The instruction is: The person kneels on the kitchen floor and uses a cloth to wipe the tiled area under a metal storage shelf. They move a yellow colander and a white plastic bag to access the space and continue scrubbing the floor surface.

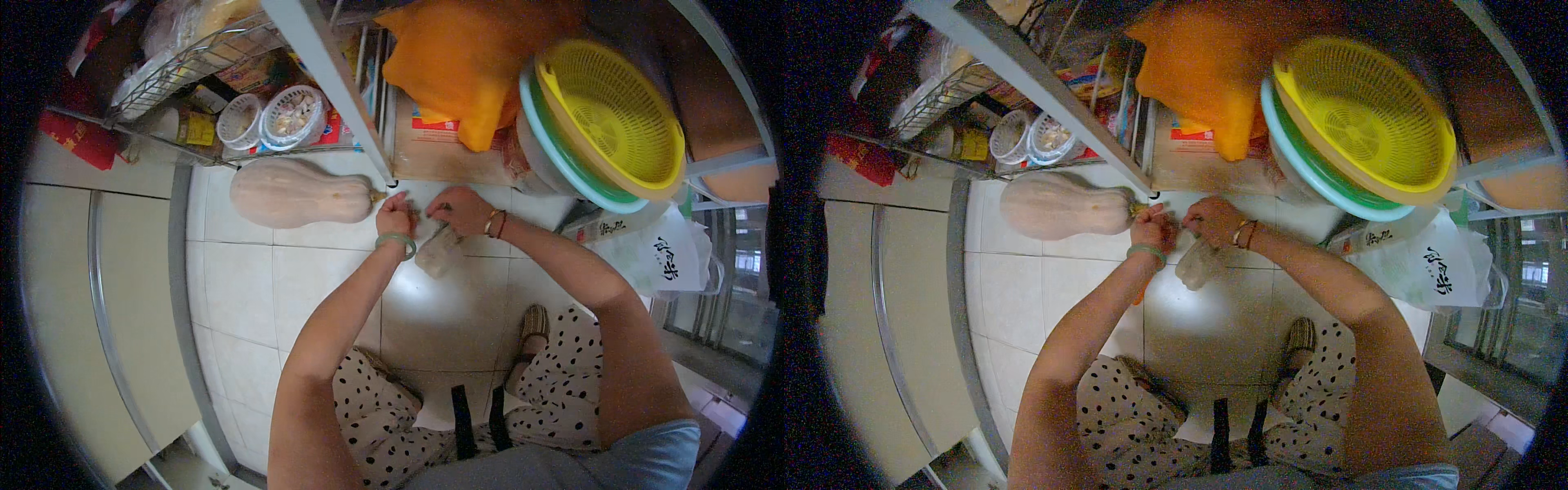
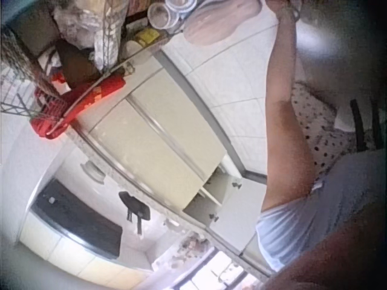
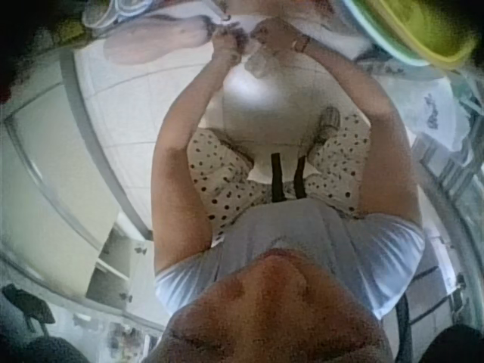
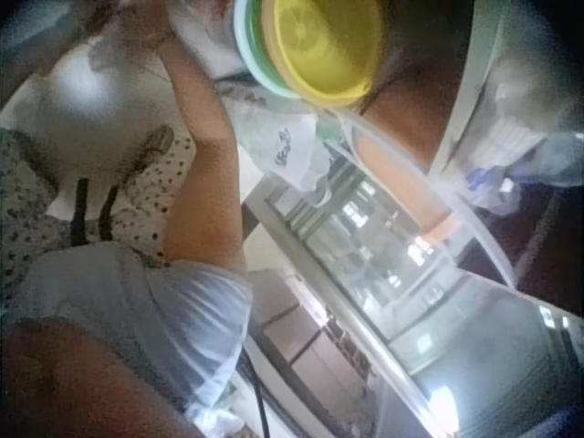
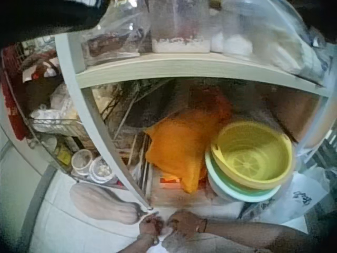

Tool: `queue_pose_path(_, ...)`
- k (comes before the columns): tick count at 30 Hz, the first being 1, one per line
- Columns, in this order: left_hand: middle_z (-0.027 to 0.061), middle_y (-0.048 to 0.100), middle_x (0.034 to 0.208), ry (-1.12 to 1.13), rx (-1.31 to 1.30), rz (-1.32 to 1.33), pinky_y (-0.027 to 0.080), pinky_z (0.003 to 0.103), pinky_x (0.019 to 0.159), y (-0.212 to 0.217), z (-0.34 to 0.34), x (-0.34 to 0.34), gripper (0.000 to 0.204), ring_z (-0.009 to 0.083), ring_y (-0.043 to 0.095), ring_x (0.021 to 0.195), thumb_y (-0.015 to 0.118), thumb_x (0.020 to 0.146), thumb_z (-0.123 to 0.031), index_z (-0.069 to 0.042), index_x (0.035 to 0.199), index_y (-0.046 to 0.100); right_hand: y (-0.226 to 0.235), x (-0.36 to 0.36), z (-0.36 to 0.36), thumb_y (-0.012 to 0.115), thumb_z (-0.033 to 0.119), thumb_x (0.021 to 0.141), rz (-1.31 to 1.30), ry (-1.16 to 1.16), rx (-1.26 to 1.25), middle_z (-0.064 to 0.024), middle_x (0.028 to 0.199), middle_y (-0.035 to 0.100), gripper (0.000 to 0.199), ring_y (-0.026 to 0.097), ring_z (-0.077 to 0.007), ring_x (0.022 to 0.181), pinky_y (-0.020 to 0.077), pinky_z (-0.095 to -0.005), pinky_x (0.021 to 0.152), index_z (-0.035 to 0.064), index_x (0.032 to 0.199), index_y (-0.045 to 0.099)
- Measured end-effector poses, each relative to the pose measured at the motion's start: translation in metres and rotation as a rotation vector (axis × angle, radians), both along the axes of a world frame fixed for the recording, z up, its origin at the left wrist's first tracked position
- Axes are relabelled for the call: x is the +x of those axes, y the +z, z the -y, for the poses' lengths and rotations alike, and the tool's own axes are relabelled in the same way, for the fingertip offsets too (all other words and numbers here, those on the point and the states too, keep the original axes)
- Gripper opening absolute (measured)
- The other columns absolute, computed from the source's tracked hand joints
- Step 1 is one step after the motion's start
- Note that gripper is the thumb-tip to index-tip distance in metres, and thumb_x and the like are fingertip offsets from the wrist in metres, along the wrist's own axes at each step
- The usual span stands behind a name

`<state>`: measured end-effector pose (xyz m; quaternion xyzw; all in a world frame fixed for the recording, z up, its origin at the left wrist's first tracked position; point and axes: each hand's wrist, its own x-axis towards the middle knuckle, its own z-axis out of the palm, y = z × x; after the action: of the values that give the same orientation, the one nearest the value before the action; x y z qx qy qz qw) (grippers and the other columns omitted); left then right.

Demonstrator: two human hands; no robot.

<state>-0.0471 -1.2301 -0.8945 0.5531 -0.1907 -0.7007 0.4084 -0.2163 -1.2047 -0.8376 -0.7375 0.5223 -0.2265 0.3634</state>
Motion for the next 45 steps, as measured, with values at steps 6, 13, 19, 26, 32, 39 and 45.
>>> queue_pose_path(6, 0.0066, 0.057, 0.081, -0.012, -0.041, 0.187, 0.039, 0.029, 0.041, 0.011, 0.014, -0.037, 0.032, 0.0155, 0.049, 0.057, 0.049, 0.083, -0.002, -0.01, 0.114, 0.049, 0.027, -0.043, 0.003, 0.057, 0.013, 0.077, -0.064, -0.377, -0.17, -0.0163, 0.087, 0.061, 0.016, 0.057, -0.0318, 0.084, 0.0447, -0.0386, 0.078, 0.0061, 0.09, 0.065)
queue_pose_path(13, 0.0115, 0.043, 0.125, -0.407, -0.999, 1.147, 0.05, 0.039, 0.06, 0.015, 0.004, -0.039, 0.048, 0.0253, 0.062, 0.078, 0.051, 0.078, -0.003, -0.015, 0.124, 0.044, -0.012, -0.011, 0.044, 0.054, 0.005, 0.077, -0.567, -0.303, -0.4, -0.0181, 0.111, 0.05, 0.033, 0.05, -0.0316, 0.103, 0.0419, -0.0373, 0.086, 0.0031, 0.111, 0.051)
queue_pose_path(19, 0.0096, 0.004, 0.148, -1.234, -0.609, 1.514, 0.052, 0.039, 0.062, 0.083, 0.022, -0.02, 0.081, 0.0277, 0.064, 0.083, 0.059, 0.072, -0.015, -0.027, 0.139, 0.017, -0.007, -0.032, 0.031, 0.048, 0.011, 0.084, -0.722, -0.106, -0.258, -0.0155, 0.113, 0.048, 0.02, 0.05, -0.0297, 0.103, 0.0447, -0.0365, 0.087, 0.0023, 0.102, 0.052)
queue_pose_path(26, 0.0229, -0.002, 0.145, -1.263, -0.633, 1.699, 0.052, 0.035, 0.057, 0.066, 0.016, -0.015, 0.083, 0.0282, 0.065, 0.076, 0.054, 0.075, -0.011, -0.027, 0.141, 0.006, -0.018, -0.021, 0.022, 0.054, 0.009, 0.076, -0.619, -0.313, -0.252, -0.0132, 0.107, 0.05, 0.022, 0.051, -0.0292, 0.1, 0.0482, -0.0376, 0.078, 0.0025, 0.098, 0.055)
queue_pose_path(32, 0.0262, 0.0, 0.143, -1.26, -0.658, 1.575, 0.053, 0.035, 0.058, 0.059, 0.018, -0.021, 0.076, 0.0289, 0.064, 0.072, 0.05, 0.077, -0.01, -0.023, 0.141, 0.01, -0.047, 0.002, 0.064, 0.058, 0.006, 0.071, -0.641, -0.258, -0.371, -0.0145, 0.1, 0.051, 0.025, 0.054, -0.032, 0.093, 0.048, -0.0373, 0.076, 0.0025, 0.096, 0.057)
queue_pose_path(39, 0.0221, -0.001, 0.145, -1.286, -0.59, 1.543, 0.054, 0.04, 0.056, 0.055, 0.021, -0.003, 0.072, 0.0312, 0.063, 0.086, 0.049, 0.082, -0.011, -0.023, 0.142, 0.011, -0.001, -0.009, 0.028, 0.055, 0.005, 0.072, -0.547, -0.191, -0.329, -0.0154, 0.096, 0.05, 0.021, 0.056, -0.0337, 0.085, 0.0495, -0.0394, 0.069, 0.0033, 0.092, 0.053)
queue_pose_path(45, 0.0202, -0.003, 0.145, -1.341, -0.517, 1.447, 0.053, 0.048, 0.047, 0.083, 0.015, -0.012, 0.072, 0.0351, 0.062, 0.086, 0.048, 0.082, -0.011, -0.02, 0.142, 0.008, -0.011, -0.027, 0.016, 0.056, 0.005, 0.077, -0.591, -0.284, -0.359, -0.0163, 0.093, 0.055, 0.012, 0.059, -0.0328, 0.075, 0.0489, -0.0399, 0.063, 0.0016, 0.089, 0.055)
